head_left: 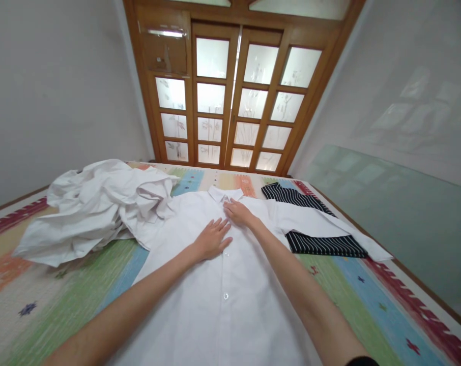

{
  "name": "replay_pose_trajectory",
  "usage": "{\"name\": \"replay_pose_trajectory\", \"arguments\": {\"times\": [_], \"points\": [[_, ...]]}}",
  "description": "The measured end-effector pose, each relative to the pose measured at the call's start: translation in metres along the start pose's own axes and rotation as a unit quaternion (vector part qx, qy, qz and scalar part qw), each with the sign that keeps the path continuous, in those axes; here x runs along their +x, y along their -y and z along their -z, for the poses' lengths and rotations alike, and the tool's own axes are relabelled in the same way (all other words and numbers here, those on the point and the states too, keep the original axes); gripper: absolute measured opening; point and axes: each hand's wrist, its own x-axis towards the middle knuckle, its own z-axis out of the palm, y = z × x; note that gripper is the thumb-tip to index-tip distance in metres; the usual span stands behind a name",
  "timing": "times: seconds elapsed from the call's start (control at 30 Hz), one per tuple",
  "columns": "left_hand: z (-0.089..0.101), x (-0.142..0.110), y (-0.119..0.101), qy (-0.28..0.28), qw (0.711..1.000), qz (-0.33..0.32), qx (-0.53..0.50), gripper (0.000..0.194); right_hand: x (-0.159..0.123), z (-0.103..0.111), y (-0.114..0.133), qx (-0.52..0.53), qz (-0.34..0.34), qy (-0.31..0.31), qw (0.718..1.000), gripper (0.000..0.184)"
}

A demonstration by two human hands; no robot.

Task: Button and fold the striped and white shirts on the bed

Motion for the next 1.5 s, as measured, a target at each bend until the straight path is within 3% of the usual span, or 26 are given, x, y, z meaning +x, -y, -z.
{"name": "replay_pose_trajectory", "arguments": {"times": [0.2, 0.4, 0.67, 0.97, 1.07, 1.13, 1.27, 1.4, 1.5], "points": [[-0.001, -0.011, -0.005, -0.019, 0.999, 0.028, -0.005, 0.056, 0.009, -0.013, 0.004, 0.025, -0.131, 0.028, 0.991, 0.054], [0.001, -0.013, -0.010, -0.035, 0.997, 0.067, -0.013, 0.054, 0.017, -0.012, 0.007, 0.031, -0.164, 0.021, 0.986, 0.055], [-0.002, -0.013, -0.005, -0.019, 0.994, 0.106, -0.025, 0.060, -0.009, -0.015, 0.012, -0.016, -0.073, -0.004, 0.997, 0.056], [0.003, -0.015, 0.002, 0.014, 0.994, 0.105, -0.029, 0.069, -0.077, -0.007, 0.013, 0.006, -0.061, 0.023, 0.998, 0.061], [0.004, -0.015, 0.004, 0.022, 0.994, 0.102, -0.028, 0.061, -0.105, 0.004, -0.001, 0.021, -0.035, -0.018, 0.999, 0.052], [0.004, -0.015, 0.005, 0.034, 0.994, 0.100, -0.030, 0.056, -0.125, 0.016, -0.013, 0.010, -0.066, -0.078, 0.995, 0.041], [0.005, -0.015, 0.006, 0.034, 0.994, 0.098, -0.029, 0.055, -0.169, 0.038, -0.038, -0.045, -0.207, -0.166, 0.963, 0.030], [0.006, -0.017, 0.005, 0.004, 0.998, 0.058, -0.031, 0.050, -0.204, 0.041, -0.054, -0.032, -0.310, -0.162, 0.936, 0.035], [0.009, -0.020, 0.003, -0.007, 0.999, 0.035, -0.032, 0.048, -0.216, 0.033, -0.061, 0.032, -0.364, -0.158, 0.917, 0.050]]}}
